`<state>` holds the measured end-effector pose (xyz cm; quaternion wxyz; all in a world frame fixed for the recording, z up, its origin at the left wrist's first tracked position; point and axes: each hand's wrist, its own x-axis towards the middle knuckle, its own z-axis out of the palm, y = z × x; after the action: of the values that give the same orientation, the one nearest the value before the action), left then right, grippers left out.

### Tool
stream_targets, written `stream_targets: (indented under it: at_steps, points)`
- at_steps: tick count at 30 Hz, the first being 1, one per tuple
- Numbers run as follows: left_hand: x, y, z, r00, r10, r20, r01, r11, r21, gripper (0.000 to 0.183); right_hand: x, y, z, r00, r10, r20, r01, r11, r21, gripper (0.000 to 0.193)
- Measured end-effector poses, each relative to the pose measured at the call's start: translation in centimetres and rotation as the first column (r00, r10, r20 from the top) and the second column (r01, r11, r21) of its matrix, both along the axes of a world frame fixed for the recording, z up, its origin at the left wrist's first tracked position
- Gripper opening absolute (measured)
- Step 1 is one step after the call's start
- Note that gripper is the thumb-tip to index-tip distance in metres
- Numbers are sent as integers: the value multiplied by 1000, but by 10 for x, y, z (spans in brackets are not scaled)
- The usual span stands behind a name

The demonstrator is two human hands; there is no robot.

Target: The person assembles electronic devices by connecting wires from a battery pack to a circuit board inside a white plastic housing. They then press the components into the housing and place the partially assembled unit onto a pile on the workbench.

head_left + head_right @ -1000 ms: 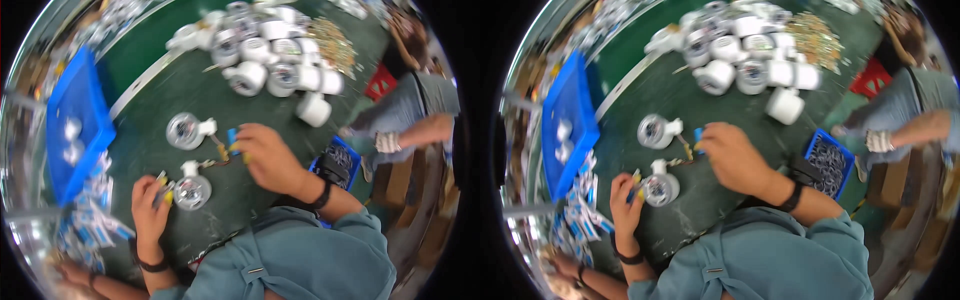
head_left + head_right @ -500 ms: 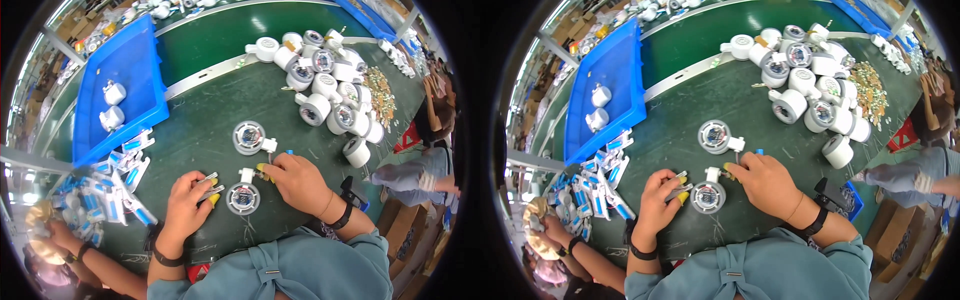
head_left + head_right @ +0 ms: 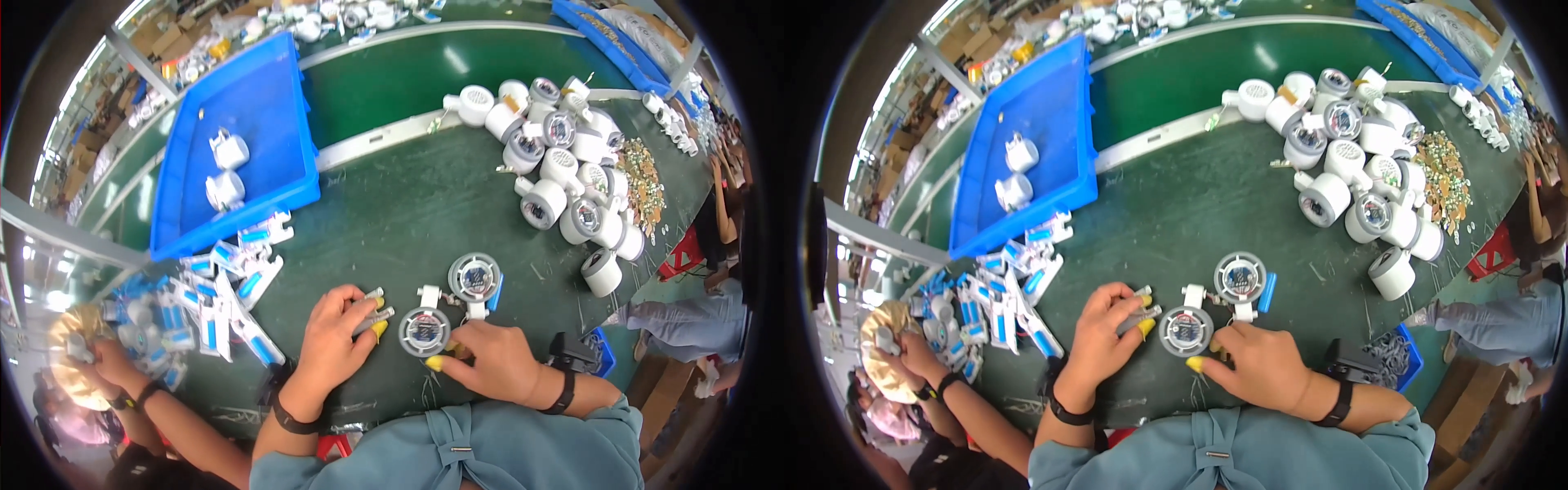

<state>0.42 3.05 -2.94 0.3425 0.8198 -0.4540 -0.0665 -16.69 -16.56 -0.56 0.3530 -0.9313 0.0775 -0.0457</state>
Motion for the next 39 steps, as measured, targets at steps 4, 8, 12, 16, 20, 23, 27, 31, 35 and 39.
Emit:
stream_targets:
  at_steps: [4,8,12,16,20,23,27,31,35,39]
  points:
    - [-4,2,-6,998,65,23,-65,998,-8,36,50,-6,-24,997,-63,45,69,987,-143,36]
    - [-5,8,-12,993,118,-2,-117,989,-90,32,79,-35,-20,992,-103,67,99,993,61,30]
    - [-8,11,-13,978,199,63,-194,978,-80,30,67,-67,-13,979,-187,82,145,918,368,40]
    - [-9,8,-11,965,222,141,-212,974,-79,30,38,-91,3,956,-294,4,244,798,551,32]
    - [-9,1,-7,972,172,162,-169,985,-32,25,5,-89,5,930,-351,107,331,929,168,22]
    - [-5,-5,-7,982,143,123,-132,987,-95,20,-18,-79,-3,906,-336,258,384,909,-161,13]
    - [-11,4,-11,968,224,109,-213,972,-100,19,-33,-67,-11,919,-384,89,388,921,-41,16]
    - [-26,-11,9,974,228,-1,-225,960,-167,16,-44,-73,-30,948,-314,-46,302,937,-178,12]
    - [-7,1,-12,957,122,264,-95,989,-114,13,-38,-58,-25,984,-168,57,159,978,132,14]
    - [0,23,-19,974,-41,222,38,999,17,18,-15,-33,-30,999,16,-34,6,819,574,14]
